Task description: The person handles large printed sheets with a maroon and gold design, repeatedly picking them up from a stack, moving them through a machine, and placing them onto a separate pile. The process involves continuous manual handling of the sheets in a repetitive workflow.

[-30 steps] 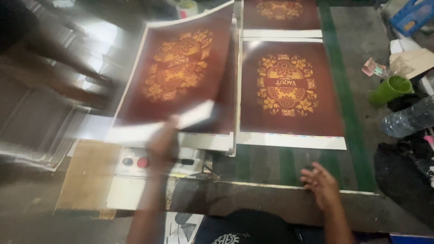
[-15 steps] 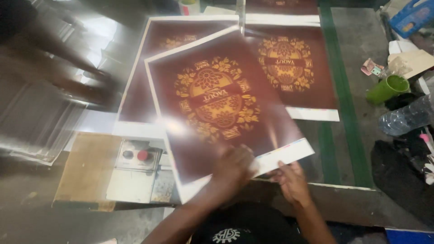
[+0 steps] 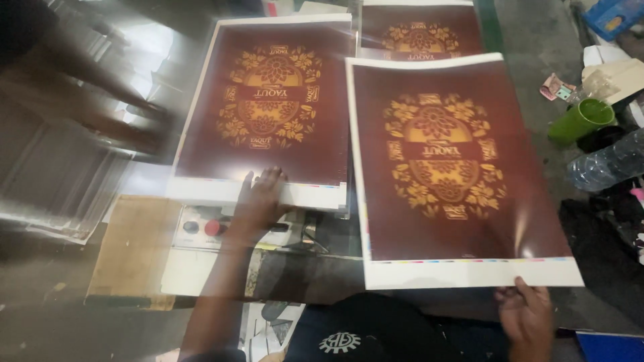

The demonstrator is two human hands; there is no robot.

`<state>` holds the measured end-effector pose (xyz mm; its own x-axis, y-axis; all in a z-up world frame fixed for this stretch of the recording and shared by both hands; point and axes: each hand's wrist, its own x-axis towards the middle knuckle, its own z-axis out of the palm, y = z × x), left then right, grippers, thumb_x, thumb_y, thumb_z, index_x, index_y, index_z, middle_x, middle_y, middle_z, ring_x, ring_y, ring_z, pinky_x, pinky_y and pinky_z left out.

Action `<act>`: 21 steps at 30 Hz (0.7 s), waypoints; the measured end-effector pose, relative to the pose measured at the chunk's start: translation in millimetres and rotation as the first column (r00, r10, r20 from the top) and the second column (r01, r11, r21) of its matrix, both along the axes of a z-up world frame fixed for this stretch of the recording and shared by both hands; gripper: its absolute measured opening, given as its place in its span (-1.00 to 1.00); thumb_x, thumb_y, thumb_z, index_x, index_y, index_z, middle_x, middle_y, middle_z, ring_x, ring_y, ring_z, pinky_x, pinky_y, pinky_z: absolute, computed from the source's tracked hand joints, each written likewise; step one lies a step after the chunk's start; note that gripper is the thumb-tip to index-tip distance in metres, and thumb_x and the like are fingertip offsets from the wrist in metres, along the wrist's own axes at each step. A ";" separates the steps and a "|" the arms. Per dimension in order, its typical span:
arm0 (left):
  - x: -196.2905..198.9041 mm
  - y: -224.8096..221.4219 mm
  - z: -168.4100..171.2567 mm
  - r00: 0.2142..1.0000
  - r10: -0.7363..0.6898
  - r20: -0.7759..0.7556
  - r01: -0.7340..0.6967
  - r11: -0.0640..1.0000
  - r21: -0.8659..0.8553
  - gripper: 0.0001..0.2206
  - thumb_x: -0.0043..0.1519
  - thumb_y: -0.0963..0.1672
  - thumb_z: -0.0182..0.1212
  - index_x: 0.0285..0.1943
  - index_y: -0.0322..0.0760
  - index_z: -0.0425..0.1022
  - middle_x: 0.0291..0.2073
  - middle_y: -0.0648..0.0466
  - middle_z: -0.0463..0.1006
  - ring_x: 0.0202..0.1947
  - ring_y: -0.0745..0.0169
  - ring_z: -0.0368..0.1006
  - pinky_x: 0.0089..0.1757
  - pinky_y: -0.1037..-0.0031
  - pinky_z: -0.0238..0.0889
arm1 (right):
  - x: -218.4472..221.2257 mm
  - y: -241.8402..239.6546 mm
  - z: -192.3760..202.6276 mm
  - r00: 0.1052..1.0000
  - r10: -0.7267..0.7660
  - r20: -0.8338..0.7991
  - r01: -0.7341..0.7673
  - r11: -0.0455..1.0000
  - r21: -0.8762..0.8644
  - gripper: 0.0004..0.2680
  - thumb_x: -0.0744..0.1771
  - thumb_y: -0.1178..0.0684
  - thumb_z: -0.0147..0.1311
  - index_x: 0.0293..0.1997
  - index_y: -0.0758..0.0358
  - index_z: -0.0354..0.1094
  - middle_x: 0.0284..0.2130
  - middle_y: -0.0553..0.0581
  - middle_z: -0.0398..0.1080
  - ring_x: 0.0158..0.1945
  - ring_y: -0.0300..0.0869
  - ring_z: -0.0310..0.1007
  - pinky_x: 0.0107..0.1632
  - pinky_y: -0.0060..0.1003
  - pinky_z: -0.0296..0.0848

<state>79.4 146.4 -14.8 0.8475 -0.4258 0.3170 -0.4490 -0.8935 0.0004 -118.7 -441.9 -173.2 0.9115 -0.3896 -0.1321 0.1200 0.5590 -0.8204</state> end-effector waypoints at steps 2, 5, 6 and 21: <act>4.6 7.9 6.2 0.997 -0.070 0.039 0.068 0.996 0.056 -0.47 0.14 0.15 0.21 0.19 -0.11 0.38 0.29 -0.18 0.43 0.32 -0.04 0.33 0.24 0.01 0.06 | -11.2 -12.3 -9.4 0.997 -0.043 -0.061 0.041 0.999 -0.030 -0.95 0.45 0.20 0.01 0.01 0.20 0.30 -0.22 0.11 0.47 -0.22 -0.16 0.47 -0.23 -0.23 0.41; 6.1 9.8 34.3 0.996 -0.041 -0.080 0.047 0.996 0.079 -0.69 0.26 0.08 0.17 0.06 -0.05 0.49 0.03 -0.13 0.57 0.05 -0.10 0.52 0.01 0.04 0.31 | -26.5 -24.9 -19.5 0.995 -0.064 -0.080 0.065 0.998 0.012 -0.94 0.45 0.21 0.01 0.01 0.19 0.31 -0.22 0.10 0.46 -0.21 -0.16 0.45 -0.21 -0.23 0.40; 5.8 8.3 47.0 0.971 0.057 -0.234 -0.044 0.997 0.059 -0.67 0.37 0.03 0.14 0.13 -0.25 0.50 -0.16 -0.14 0.63 -0.16 -0.19 0.58 -0.16 0.02 0.41 | -31.8 -28.3 -22.1 0.998 -0.045 -0.036 0.048 0.995 0.086 -0.90 0.43 0.23 0.01 0.03 0.17 0.32 -0.19 0.09 0.47 -0.21 -0.17 0.45 -0.22 -0.25 0.40; -37.1 -16.2 37.0 0.985 -0.081 0.150 0.115 0.966 -0.230 -0.65 0.01 -0.10 0.26 -0.01 -0.20 0.40 -0.18 -0.14 0.59 -0.30 -0.21 0.54 -0.34 0.09 0.39 | -50.6 -10.2 -30.0 1.000 -0.023 -0.020 0.022 0.996 -0.084 -0.91 0.46 0.22 0.03 0.07 0.31 0.29 -0.19 0.22 0.50 -0.21 -0.05 0.55 -0.21 -0.20 0.50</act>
